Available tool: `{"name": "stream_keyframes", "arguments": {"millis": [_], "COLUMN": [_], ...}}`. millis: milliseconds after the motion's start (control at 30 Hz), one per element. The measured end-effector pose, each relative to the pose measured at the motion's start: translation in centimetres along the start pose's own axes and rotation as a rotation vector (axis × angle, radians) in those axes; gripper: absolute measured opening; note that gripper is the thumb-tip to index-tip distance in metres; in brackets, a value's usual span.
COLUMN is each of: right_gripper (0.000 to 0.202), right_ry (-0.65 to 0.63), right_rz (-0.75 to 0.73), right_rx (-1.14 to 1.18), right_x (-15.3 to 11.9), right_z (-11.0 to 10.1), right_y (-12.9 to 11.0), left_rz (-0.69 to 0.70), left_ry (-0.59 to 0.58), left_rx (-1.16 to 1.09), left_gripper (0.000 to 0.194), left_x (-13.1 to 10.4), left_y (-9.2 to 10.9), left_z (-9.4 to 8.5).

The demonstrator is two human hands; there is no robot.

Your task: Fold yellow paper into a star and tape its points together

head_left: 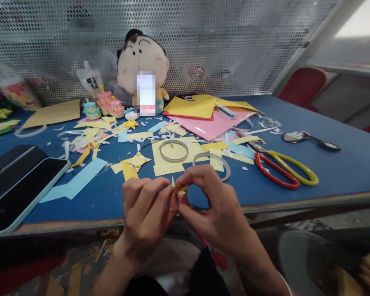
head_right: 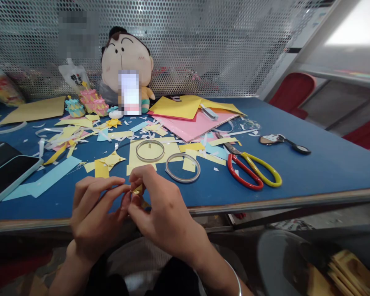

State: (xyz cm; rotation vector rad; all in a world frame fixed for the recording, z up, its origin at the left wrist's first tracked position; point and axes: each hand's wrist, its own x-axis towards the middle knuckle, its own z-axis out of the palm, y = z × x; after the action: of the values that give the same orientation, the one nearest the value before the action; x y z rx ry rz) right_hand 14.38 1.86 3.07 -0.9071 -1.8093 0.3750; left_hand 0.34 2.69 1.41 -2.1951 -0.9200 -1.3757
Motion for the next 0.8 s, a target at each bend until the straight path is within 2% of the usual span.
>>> {"name": "stream_keyframes", "arguments": {"millis": [367,800], "right_gripper": [0.028,0.027], "right_ry": [-0.014,-0.031], "right_rz": [0.056,0.118], "right_rx": [0.083,0.207], "right_x": [-0.1,-0.3], "right_z": [0.1,-0.1], "right_y": [0.0,0.1], "left_rz": [-0.082,-0.229], "left_ry": [-0.009,-0.110], "left_rx": [-0.033,-0.173], "left_gripper": [0.008,0.009], "left_x": [0.1,0.3], "left_y": [0.4,0.4], "left_z": [-0.2,-1.4]}}
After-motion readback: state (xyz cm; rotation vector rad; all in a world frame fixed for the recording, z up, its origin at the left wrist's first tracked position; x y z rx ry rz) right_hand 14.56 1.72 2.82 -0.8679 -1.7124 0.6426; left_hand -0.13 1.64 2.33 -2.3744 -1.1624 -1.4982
